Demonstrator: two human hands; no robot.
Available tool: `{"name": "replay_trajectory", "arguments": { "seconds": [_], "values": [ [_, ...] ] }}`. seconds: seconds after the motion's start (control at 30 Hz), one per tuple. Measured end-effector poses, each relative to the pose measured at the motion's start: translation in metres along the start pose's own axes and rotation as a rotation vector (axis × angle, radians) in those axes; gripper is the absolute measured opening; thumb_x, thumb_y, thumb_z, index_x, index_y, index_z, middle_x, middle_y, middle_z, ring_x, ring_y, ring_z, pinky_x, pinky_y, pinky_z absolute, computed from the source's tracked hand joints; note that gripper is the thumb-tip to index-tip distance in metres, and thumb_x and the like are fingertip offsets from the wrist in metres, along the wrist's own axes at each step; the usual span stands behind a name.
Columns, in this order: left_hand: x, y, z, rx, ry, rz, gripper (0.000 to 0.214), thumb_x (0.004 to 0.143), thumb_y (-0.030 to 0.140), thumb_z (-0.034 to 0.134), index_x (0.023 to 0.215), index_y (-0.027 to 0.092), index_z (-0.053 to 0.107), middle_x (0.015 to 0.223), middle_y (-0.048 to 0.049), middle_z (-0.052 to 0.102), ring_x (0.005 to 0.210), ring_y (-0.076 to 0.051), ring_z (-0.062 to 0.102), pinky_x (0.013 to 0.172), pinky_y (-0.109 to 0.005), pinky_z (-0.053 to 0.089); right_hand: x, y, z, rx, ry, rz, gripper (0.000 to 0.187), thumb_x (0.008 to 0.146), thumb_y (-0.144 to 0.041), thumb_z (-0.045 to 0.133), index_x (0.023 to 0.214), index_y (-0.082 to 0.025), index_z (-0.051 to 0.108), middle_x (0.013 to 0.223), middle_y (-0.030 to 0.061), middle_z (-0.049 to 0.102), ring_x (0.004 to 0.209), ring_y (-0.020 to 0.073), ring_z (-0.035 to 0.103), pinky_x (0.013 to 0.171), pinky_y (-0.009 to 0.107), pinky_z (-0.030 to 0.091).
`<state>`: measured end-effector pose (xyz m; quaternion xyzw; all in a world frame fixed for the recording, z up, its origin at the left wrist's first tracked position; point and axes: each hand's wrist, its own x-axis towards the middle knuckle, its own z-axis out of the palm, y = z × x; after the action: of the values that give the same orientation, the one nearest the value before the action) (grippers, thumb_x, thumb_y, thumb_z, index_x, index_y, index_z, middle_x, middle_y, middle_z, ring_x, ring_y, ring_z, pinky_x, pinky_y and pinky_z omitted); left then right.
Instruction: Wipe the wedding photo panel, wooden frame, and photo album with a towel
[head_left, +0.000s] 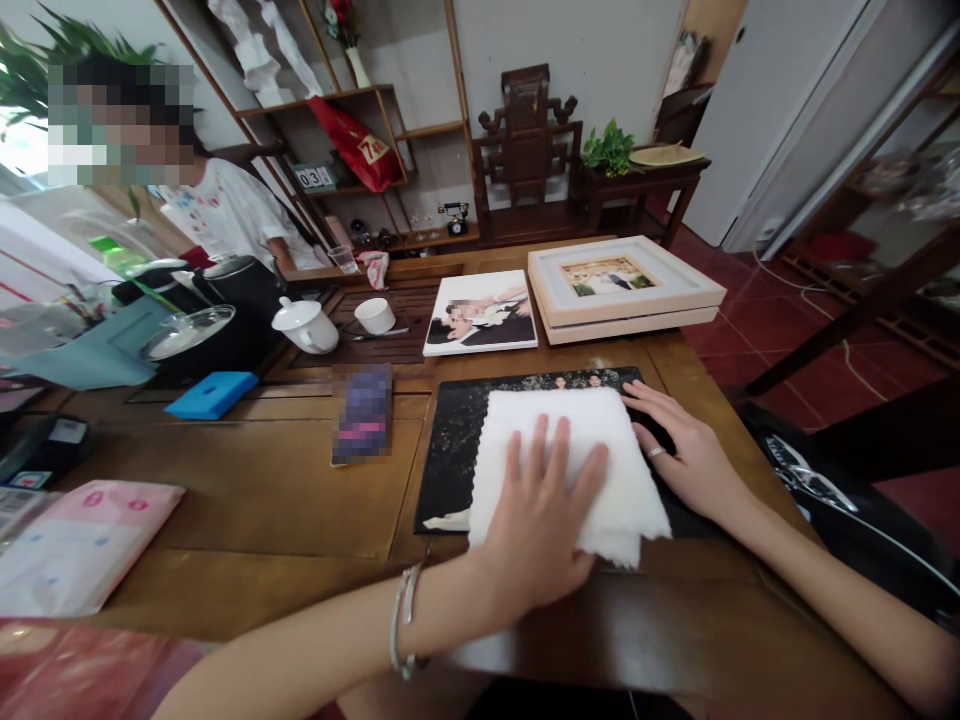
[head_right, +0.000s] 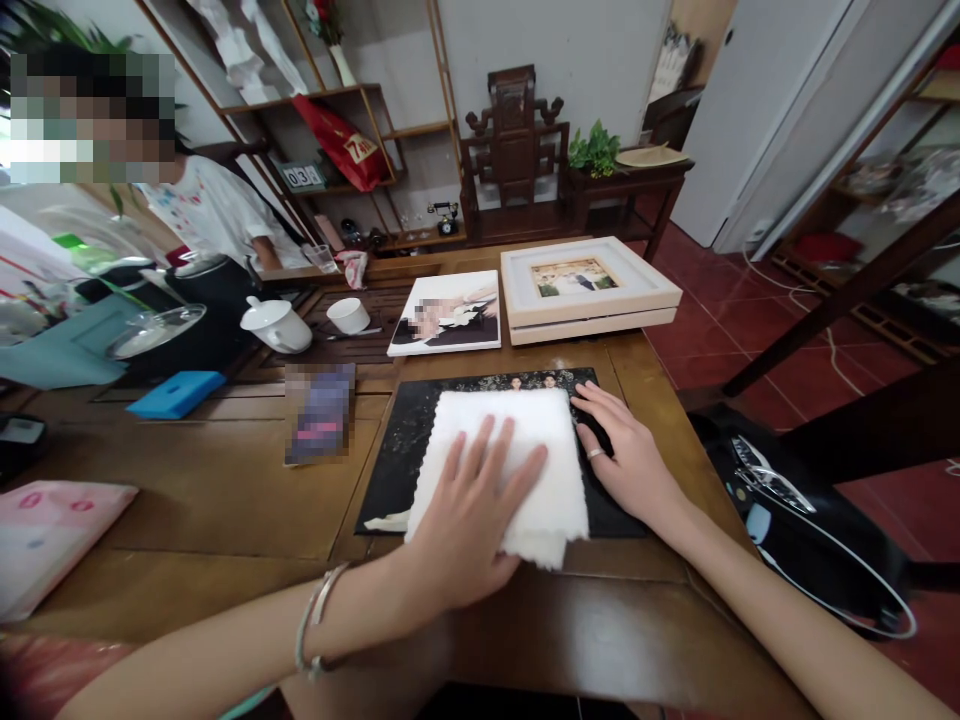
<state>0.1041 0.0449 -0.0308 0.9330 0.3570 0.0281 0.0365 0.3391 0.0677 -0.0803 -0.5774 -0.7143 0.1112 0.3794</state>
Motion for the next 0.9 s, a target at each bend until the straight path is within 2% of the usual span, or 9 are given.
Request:
{"name": "replay_trajectory", "arguments": {
  "seconds": [0.17, 0.23, 0.3, 0.4, 0.57, 0.67, 0.77, 0.9],
  "values": [
    [0.045, -0.042, 0.002, -0.022, 0.074, -0.098, 0.083, 0.08, 0.042, 0.066, 0.152, 0.022, 0.029, 0.161, -0.0179, 0.017, 0.148, -0.041, 0.008, 0.116, -0.06, 0.011, -0.001, 0.001, 0.001, -0.006, -0.005, -0.006, 0.032, 0.093, -0.029, 0.049, 0.12, -0.02, 0.063, 0.138, 0.0123, 0.059, 0.135, 0.0277, 0.049, 0.114, 0.054, 0.037],
    [0.059, -0.05, 0.004, -0.018, 0.09, -0.098, 0.079, 0.084, 0.041, 0.062, 0.153, 0.023, 0.028, 0.161, -0.0156, 0.018, 0.147, -0.042, 0.008, 0.116, -0.062, 0.01, -0.001, 0.002, 0.001, -0.014, -0.006, -0.012, 0.032, 0.093, -0.029, 0.049, 0.12, -0.021, 0.063, 0.139, 0.012, 0.058, 0.135, 0.0275, 0.049, 0.114, 0.054, 0.037],
    [0.063, -0.05, 0.004, -0.017, 0.09, -0.074, 0.078, 0.086, 0.039, 0.061, 0.153, 0.024, 0.026, 0.162, -0.0141, 0.018, 0.147, -0.042, 0.007, 0.115, -0.064, 0.01, -0.001, 0.003, 0.002, -0.021, -0.003, -0.018, 0.032, 0.093, -0.029, 0.049, 0.12, -0.02, 0.063, 0.138, 0.0125, 0.058, 0.135, 0.0275, 0.049, 0.113, 0.054, 0.037],
    [0.051, -0.032, 0.004, -0.017, 0.074, -0.036, 0.083, 0.083, 0.039, 0.063, 0.154, 0.023, 0.023, 0.162, -0.0147, 0.015, 0.147, -0.044, 0.005, 0.114, -0.065, 0.009, -0.001, 0.005, 0.002, -0.02, 0.001, -0.032, 0.033, 0.092, -0.028, 0.047, 0.12, -0.019, 0.062, 0.137, 0.014, 0.06, 0.134, 0.0285, 0.05, 0.112, 0.055, 0.039],
    [-0.001, 0.013, 0.003, -0.032, 0.013, 0.064, 0.096, 0.077, 0.051, 0.063, 0.155, 0.022, 0.016, 0.163, -0.017, 0.005, 0.146, -0.047, -0.003, 0.113, -0.069, 0.006, -0.002, 0.009, 0.0, 0.001, -0.033, -0.044, 0.04, 0.087, -0.023, 0.05, 0.126, -0.021, 0.06, 0.141, 0.0123, 0.057, 0.136, 0.0289, 0.048, 0.11, 0.054, 0.041],
    [-0.021, 0.021, 0.003, -0.038, 0.0, 0.094, 0.099, 0.076, 0.055, 0.063, 0.156, 0.024, 0.014, 0.163, -0.0157, 0.003, 0.146, -0.046, -0.006, 0.113, -0.068, 0.004, -0.002, 0.009, 0.0, 0.003, -0.042, -0.042, 0.041, 0.086, -0.021, 0.051, 0.126, -0.022, 0.06, 0.142, 0.0109, 0.056, 0.137, 0.028, 0.047, 0.113, 0.054, 0.038],
    [-0.017, 0.004, 0.0, -0.043, -0.017, 0.075, 0.096, 0.076, 0.05, 0.064, 0.156, 0.027, 0.015, 0.163, -0.0135, 0.005, 0.147, -0.043, -0.003, 0.115, -0.065, 0.006, -0.002, 0.007, 0.001, -0.002, -0.013, -0.035, 0.036, 0.09, -0.026, 0.05, 0.124, -0.022, 0.061, 0.14, 0.0109, 0.058, 0.136, 0.0277, 0.048, 0.113, 0.055, 0.037],
    [0.012, -0.042, -0.005, -0.047, -0.008, -0.029, 0.089, 0.077, 0.038, 0.065, 0.154, 0.029, 0.022, 0.163, -0.0113, 0.012, 0.148, -0.04, 0.003, 0.116, -0.063, 0.01, -0.001, 0.005, 0.002, -0.023, -0.009, -0.026, 0.033, 0.093, -0.029, 0.049, 0.122, -0.02, 0.062, 0.139, 0.0125, 0.058, 0.135, 0.0272, 0.049, 0.114, 0.054, 0.037]
  ]
}}
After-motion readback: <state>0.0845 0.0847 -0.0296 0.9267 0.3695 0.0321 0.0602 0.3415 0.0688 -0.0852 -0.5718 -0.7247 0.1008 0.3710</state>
